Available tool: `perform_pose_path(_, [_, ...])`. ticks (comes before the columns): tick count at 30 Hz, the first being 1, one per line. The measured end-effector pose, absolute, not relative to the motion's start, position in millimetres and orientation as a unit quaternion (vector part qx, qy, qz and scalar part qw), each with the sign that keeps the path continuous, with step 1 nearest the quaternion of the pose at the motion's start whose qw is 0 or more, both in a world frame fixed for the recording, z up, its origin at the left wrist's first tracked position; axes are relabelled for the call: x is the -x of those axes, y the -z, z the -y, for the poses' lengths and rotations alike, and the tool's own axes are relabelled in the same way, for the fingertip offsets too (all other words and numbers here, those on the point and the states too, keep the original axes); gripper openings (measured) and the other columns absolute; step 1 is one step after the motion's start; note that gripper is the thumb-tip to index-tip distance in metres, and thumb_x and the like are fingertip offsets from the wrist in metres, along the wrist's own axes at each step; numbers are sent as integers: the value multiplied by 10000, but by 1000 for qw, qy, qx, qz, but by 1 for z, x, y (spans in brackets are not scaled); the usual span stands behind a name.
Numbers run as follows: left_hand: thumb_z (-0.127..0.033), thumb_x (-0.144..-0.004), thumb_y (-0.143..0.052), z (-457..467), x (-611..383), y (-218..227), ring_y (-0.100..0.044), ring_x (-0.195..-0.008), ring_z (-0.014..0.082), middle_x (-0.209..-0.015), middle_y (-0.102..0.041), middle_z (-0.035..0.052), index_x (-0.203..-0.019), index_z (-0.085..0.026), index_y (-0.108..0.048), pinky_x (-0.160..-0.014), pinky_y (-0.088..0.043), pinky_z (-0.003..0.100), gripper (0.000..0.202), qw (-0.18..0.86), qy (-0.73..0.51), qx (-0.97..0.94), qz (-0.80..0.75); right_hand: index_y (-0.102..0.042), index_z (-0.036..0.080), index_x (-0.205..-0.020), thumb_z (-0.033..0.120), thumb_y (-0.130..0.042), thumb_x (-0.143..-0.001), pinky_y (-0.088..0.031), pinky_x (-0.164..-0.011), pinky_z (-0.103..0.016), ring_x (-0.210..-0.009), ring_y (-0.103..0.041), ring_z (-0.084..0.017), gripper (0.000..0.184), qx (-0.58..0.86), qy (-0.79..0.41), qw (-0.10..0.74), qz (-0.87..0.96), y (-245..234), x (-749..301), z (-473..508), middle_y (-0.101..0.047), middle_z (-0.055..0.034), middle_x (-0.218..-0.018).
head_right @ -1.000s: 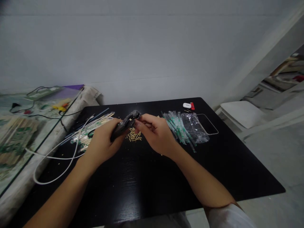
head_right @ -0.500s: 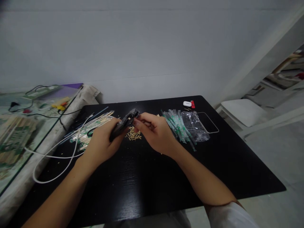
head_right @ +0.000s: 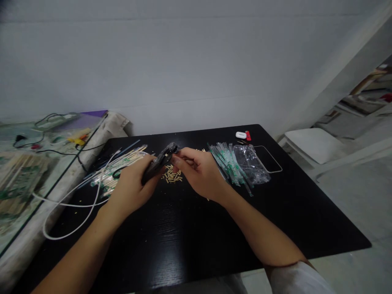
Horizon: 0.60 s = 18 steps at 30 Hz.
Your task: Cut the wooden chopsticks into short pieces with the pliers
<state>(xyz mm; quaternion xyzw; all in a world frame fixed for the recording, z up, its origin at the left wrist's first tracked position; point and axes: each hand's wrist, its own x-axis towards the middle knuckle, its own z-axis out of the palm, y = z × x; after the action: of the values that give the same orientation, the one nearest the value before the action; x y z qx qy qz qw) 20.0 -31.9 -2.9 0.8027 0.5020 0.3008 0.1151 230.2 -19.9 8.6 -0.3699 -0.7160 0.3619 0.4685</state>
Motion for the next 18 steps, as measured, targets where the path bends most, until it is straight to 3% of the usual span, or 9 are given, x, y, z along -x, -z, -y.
perform_pose_path(10, [-196,-897,-550,29,-21,7,-467,-576,149,-661,-507,-31,-800,-226,-464,-582,-317,271,133,115,-285,-783,-541,-619,184,-699,223,-592,-992,-351,-521,-252,-541,-463,-83,297,367,-374,467,713,-11,-227,19,-570,35,-623])
perform_pose_path(18, [-163,-859,-544,26,-21,16,-434,-511,145,-618,-487,-36,-799,-242,-454,-548,-297,276,134,85,-276,-780,-556,-601,191,-683,193,-582,-977,-342,-514,-261,-533,-439,-85,295,380,-379,462,706,-10,-225,16,-532,40,-593])
